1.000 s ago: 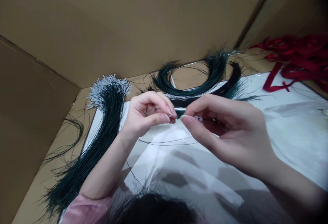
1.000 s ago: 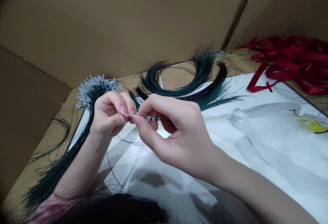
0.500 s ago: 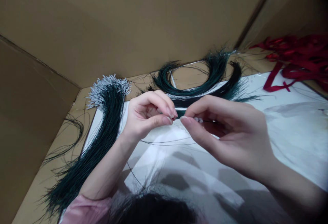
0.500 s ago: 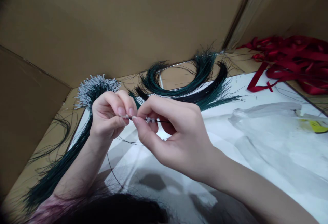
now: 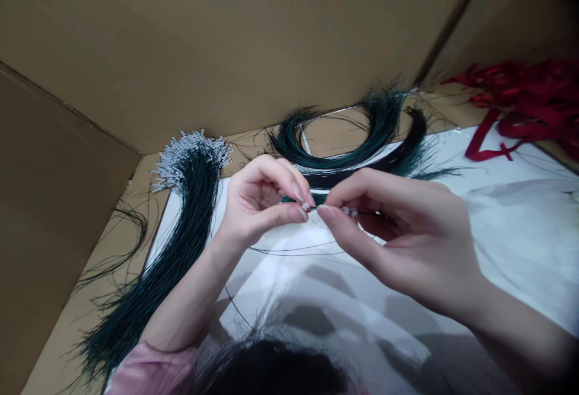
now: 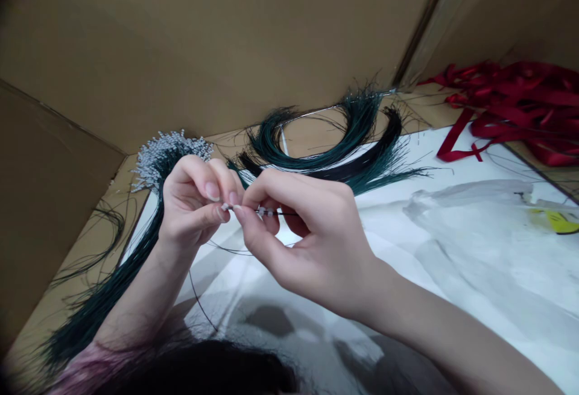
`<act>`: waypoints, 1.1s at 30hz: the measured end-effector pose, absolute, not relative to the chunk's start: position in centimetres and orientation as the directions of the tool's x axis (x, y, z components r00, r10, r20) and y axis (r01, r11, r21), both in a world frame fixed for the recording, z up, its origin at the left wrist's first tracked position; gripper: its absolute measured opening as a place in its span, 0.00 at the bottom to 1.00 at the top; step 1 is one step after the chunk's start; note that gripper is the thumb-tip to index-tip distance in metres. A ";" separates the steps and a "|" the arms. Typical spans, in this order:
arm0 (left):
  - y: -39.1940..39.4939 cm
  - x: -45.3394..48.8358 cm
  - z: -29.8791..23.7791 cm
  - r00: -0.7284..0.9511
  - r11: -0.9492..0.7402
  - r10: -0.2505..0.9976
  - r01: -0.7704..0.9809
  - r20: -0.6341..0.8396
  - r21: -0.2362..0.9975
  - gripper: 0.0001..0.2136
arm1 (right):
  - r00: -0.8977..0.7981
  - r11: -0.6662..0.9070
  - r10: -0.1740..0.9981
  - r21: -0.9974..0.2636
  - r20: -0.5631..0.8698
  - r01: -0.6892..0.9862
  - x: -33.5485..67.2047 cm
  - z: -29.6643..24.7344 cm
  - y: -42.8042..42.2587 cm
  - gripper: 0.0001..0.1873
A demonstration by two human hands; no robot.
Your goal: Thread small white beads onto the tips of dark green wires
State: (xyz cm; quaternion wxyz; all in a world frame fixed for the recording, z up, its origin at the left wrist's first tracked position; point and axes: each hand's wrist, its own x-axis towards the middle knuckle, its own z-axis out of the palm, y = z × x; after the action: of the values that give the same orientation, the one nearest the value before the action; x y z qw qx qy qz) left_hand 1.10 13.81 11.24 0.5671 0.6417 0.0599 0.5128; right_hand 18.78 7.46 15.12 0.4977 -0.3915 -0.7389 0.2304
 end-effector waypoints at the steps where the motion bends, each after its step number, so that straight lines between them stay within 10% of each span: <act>1: 13.8 1.1 11.3 0.467 -0.352 0.656 -0.505 0.592 0.788 0.11 | -0.198 0.588 0.807 -0.727 0.557 0.355 18.8 15.1 7.5 0.08; 33: 13.4 0.5 12.5 0.443 -0.554 0.657 -0.266 0.610 0.789 0.12 | -0.218 0.673 0.720 -0.585 0.659 0.453 19.0 15.0 7.6 0.08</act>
State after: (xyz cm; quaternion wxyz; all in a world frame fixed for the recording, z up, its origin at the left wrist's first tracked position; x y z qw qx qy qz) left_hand 0.53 13.42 12.53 0.4525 0.7188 0.1358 0.5101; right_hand 18.96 7.58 14.96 0.4956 -0.3813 -0.7686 0.1346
